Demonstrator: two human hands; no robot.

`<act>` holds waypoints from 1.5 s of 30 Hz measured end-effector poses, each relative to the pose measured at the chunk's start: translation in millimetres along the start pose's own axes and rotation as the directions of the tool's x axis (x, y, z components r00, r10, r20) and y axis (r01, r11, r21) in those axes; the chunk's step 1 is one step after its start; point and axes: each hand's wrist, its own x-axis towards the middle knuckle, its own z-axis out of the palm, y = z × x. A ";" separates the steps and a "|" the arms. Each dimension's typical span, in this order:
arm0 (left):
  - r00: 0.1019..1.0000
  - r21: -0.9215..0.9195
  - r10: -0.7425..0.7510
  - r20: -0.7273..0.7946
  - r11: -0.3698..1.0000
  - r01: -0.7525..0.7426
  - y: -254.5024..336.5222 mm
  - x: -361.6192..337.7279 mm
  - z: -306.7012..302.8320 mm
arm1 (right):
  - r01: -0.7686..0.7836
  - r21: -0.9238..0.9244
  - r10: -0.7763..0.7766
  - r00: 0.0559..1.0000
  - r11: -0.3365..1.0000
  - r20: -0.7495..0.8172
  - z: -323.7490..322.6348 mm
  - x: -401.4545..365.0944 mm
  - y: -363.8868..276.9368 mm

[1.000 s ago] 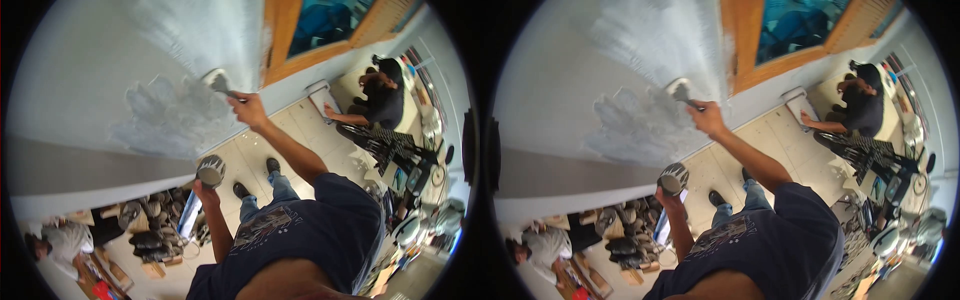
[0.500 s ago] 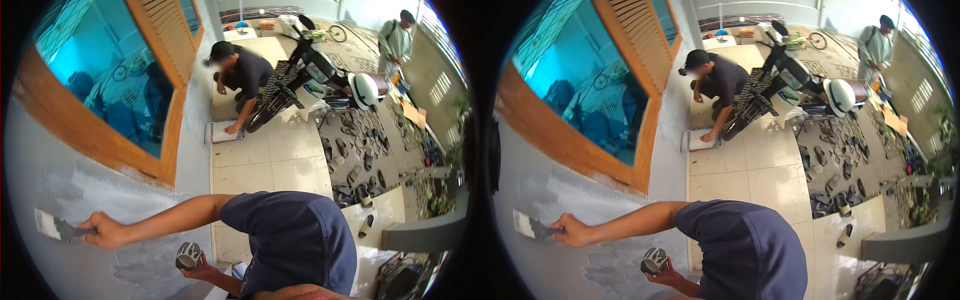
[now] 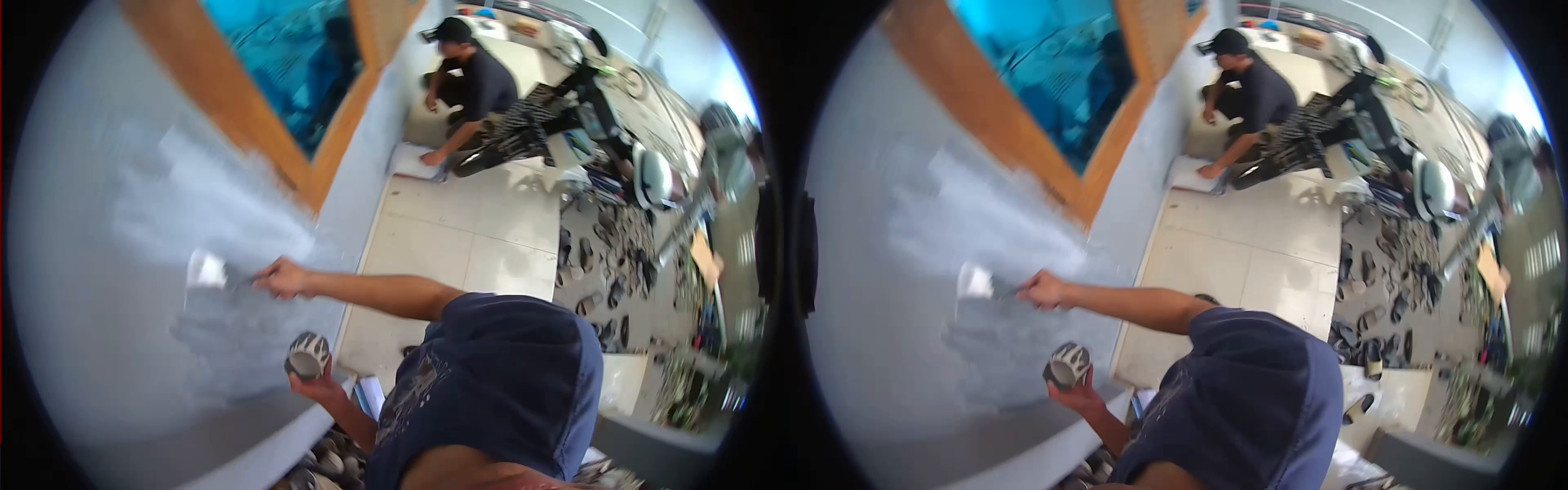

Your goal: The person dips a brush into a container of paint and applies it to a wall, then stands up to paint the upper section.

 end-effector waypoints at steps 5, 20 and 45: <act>0.990 0.004 -0.007 -0.141 1.000 0.007 -9.3 19.8 -34.3 | -0.205 0.037 0.208 0.957 0.978 -0.203 -24.4 9.1 68.1; 0.986 -0.034 0.128 -0.111 0.991 -0.132 29.1 -5.0 -65.5 | 0.361 0.007 -0.357 0.925 0.933 -0.128 130.7 -33.6 -180.5; 0.952 -0.120 0.164 -0.258 0.972 -0.200 15.0 -45.0 -91.1 | -0.216 0.101 0.230 0.960 0.971 -0.160 68.6 15.5 68.3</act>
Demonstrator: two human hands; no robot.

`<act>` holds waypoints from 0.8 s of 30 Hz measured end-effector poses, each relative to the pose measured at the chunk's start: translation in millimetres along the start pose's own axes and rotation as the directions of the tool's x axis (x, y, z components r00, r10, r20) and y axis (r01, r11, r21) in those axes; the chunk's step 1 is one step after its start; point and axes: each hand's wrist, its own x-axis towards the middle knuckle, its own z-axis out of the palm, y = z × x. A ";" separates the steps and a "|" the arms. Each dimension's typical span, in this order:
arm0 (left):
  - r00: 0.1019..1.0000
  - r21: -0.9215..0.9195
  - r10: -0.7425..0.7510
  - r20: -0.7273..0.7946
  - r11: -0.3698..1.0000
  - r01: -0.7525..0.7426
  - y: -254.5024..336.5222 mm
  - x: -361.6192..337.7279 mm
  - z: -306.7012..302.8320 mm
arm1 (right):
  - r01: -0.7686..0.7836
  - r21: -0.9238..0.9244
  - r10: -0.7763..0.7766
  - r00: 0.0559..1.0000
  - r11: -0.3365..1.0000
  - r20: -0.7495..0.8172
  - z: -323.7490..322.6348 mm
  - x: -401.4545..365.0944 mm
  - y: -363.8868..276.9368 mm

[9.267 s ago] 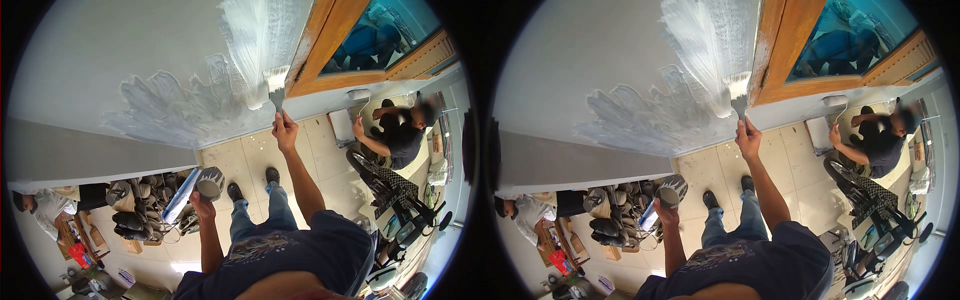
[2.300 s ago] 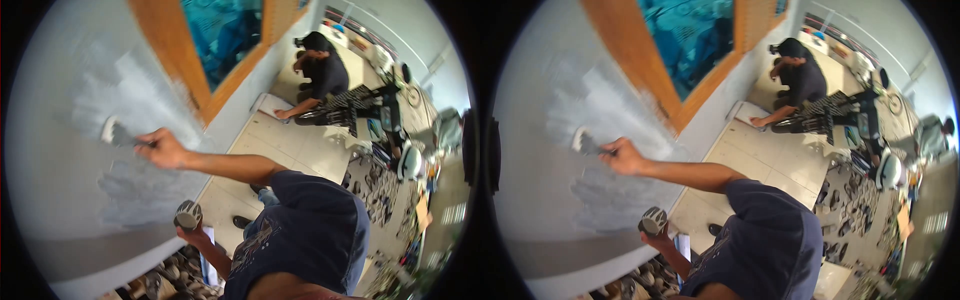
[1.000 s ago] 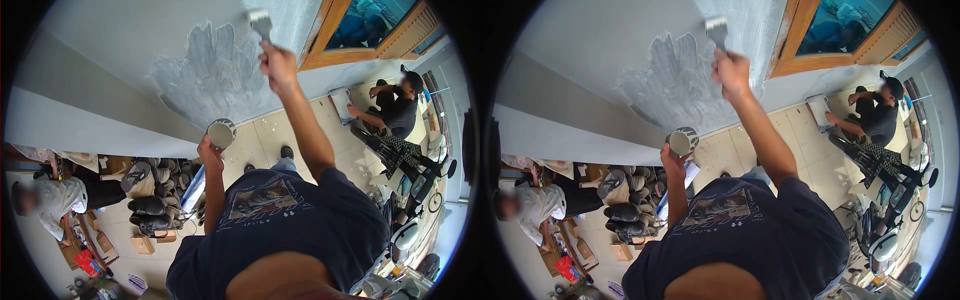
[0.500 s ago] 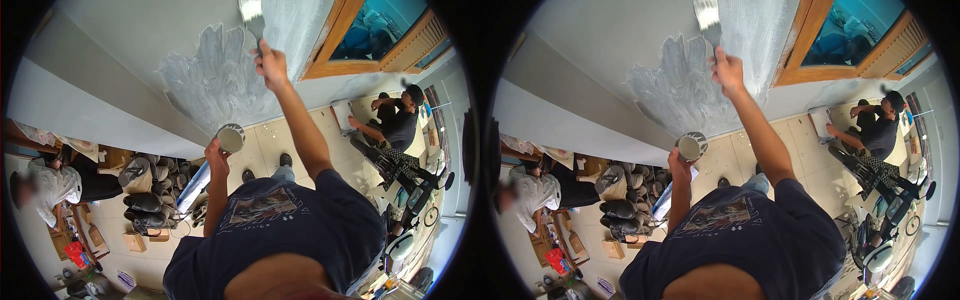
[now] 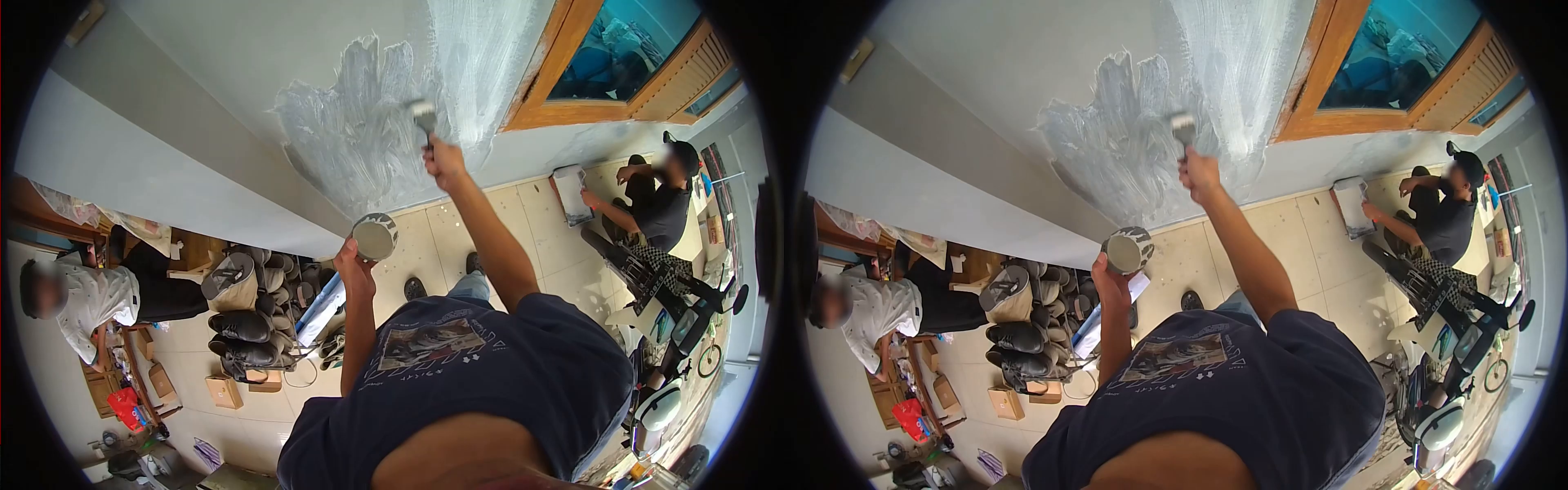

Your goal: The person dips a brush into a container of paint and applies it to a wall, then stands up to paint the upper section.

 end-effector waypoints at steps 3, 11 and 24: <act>0.997 0.106 -0.068 0.047 0.992 0.063 -5.1 8.2 -15.9 | 0.134 0.082 -0.143 0.983 0.988 0.115 31.8 -18.9 -82.9; 0.992 0.119 -0.058 0.108 0.992 0.045 -10.3 7.1 -0.6 | 0.539 -0.083 -0.516 0.833 0.838 0.202 70.3 -97.9 -200.8; 0.987 -0.015 0.022 0.162 1.000 -0.019 -58.2 7.1 17.8 | 0.422 -0.121 -0.419 0.906 0.898 0.049 -36.3 59.2 -77.3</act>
